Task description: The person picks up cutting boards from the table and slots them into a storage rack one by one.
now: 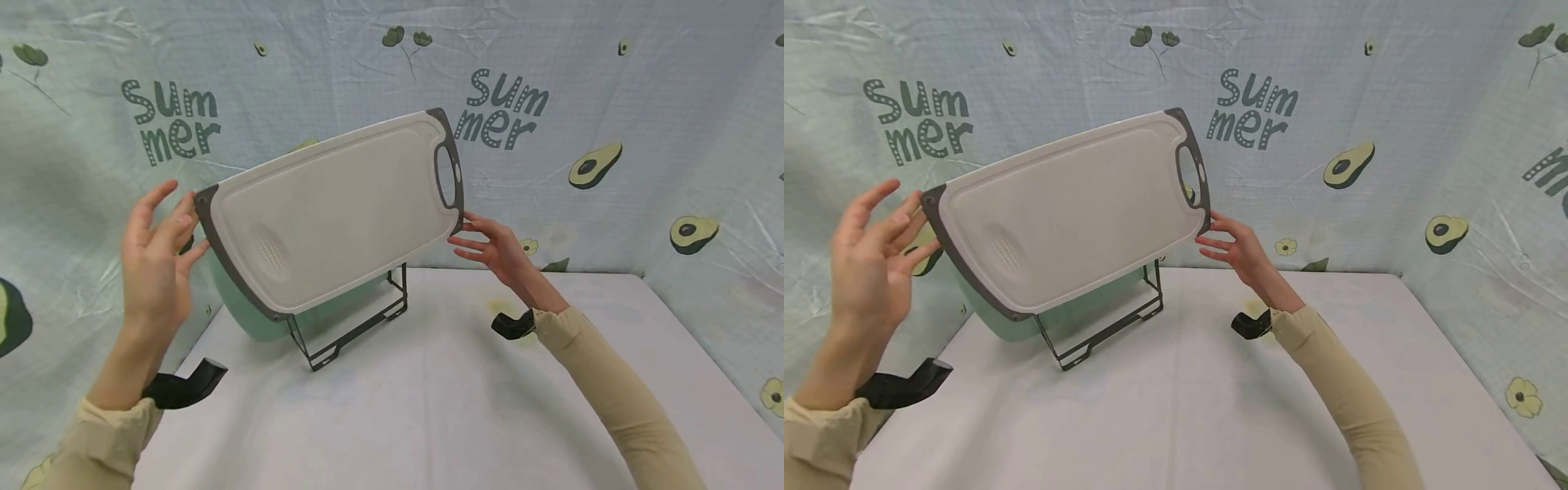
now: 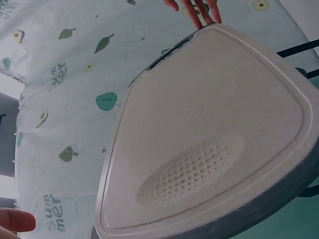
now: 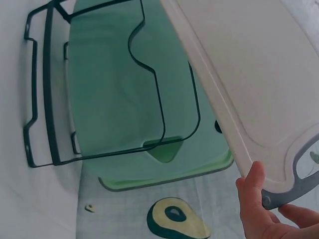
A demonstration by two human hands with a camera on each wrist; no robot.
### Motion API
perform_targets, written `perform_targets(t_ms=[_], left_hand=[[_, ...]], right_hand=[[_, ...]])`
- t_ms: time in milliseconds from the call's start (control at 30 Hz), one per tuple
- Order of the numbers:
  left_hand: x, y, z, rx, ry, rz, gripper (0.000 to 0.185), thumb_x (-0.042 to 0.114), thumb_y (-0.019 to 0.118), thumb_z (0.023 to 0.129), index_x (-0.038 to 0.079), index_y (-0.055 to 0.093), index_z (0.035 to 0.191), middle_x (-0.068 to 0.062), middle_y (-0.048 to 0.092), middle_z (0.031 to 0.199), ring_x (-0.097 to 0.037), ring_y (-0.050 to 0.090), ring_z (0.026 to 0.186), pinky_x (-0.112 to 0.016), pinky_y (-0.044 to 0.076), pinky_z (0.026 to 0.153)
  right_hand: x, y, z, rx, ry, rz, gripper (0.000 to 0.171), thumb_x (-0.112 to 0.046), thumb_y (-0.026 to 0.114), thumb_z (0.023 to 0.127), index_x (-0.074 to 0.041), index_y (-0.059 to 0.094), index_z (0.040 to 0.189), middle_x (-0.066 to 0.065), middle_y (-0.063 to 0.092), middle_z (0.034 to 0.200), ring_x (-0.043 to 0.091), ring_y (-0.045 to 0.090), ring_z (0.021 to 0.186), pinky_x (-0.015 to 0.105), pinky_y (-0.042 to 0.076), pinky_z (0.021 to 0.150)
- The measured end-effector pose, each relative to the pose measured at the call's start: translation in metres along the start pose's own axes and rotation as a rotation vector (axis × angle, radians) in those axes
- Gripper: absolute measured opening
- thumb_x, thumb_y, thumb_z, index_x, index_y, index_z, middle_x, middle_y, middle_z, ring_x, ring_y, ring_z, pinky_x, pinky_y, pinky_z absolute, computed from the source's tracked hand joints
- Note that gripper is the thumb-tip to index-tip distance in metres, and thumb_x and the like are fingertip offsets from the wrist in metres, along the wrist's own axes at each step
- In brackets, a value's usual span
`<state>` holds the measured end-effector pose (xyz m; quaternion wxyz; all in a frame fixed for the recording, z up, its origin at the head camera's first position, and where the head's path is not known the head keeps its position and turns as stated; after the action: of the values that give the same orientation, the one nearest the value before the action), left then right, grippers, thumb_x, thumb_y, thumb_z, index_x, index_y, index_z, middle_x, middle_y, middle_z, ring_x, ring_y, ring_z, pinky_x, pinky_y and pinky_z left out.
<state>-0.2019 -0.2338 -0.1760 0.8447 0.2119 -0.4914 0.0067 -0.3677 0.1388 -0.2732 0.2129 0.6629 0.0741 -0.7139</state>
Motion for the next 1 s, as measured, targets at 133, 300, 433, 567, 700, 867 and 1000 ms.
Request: perform_targets(t_ms=[133,300,433,567,700,867,1000], left_hand=[[0.005,0.0,0.004,0.018,0.024,0.02,0.04,0.007,0.048,0.089,0.013,0.042,0.128,-0.01,0.033,0.142,-0.02,0.034,0.13,-0.046,0.016,0.108],[0.009,0.001,0.007,0.012,0.041,0.032,0.04,0.007,0.047,0.089,0.013,0.041,0.129,-0.009,0.032,0.144,-0.021,0.029,0.133,-0.047,0.008,0.111],[0.009,0.0,0.009,0.026,0.042,0.049,0.04,0.007,0.046,0.089,0.013,0.041,0.129,-0.008,0.032,0.144,-0.021,0.028,0.134,-0.047,0.007,0.111],[0.01,-0.004,0.011,0.04,0.053,0.056,0.039,0.009,0.046,0.089,0.013,0.041,0.128,-0.008,0.033,0.143,-0.022,0.029,0.133,-0.047,0.007,0.111],[0.008,-0.01,0.018,0.013,0.049,0.001,0.038,0.014,0.043,0.091,0.015,0.04,0.129,-0.008,0.034,0.143,-0.021,0.028,0.134,-0.047,0.003,0.111],[0.005,-0.019,0.027,-0.045,0.063,-0.076,0.039,0.022,0.034,0.092,0.017,0.038,0.13,-0.006,0.031,0.144,-0.02,0.024,0.135,-0.046,-0.004,0.111],[0.004,-0.022,0.029,-0.057,0.084,-0.079,0.04,0.026,0.033,0.092,0.017,0.037,0.131,-0.006,0.032,0.143,-0.02,0.025,0.135,-0.047,-0.004,0.11]], right_hand=[[-0.002,0.003,0.006,-0.007,-0.022,0.014,0.045,-0.02,0.034,0.095,-0.011,0.031,0.139,0.008,0.039,0.131,0.031,0.051,0.116,0.041,0.041,0.096],[0.0,0.008,0.014,-0.038,-0.035,0.056,0.045,-0.017,0.031,0.095,-0.009,0.029,0.139,0.012,0.03,0.14,0.038,0.038,0.125,0.041,0.038,0.098],[0.005,0.011,0.021,-0.063,-0.024,0.134,0.05,-0.015,0.029,0.094,-0.013,0.018,0.143,0.013,0.018,0.146,0.04,0.03,0.129,0.044,0.031,0.104],[0.011,0.015,0.028,-0.073,-0.014,0.195,0.055,-0.014,0.029,0.093,-0.017,0.009,0.144,0.013,0.013,0.148,0.04,0.028,0.13,0.047,0.026,0.106],[0.017,0.019,0.035,-0.081,-0.01,0.236,0.058,-0.013,0.031,0.092,-0.019,0.006,0.144,0.013,0.01,0.149,0.04,0.029,0.13,0.048,0.025,0.106],[0.024,0.025,0.04,-0.099,-0.011,0.264,0.06,-0.013,0.029,0.092,-0.022,0.001,0.144,0.013,0.012,0.148,0.039,0.028,0.13,0.047,0.024,0.107],[0.03,0.027,0.045,-0.098,-0.014,0.279,0.059,-0.015,0.028,0.093,-0.022,0.0,0.144,0.013,0.015,0.147,0.04,0.028,0.13,0.047,0.024,0.107]])
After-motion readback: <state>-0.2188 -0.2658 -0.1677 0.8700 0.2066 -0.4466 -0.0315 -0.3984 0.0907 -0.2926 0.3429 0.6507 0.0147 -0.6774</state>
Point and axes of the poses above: each hand's wrist, its own z-axis towards the middle knuckle, its own y-axis out of the palm, x = y × z, the point moved 7 cm from there along z, towards the middle knuckle
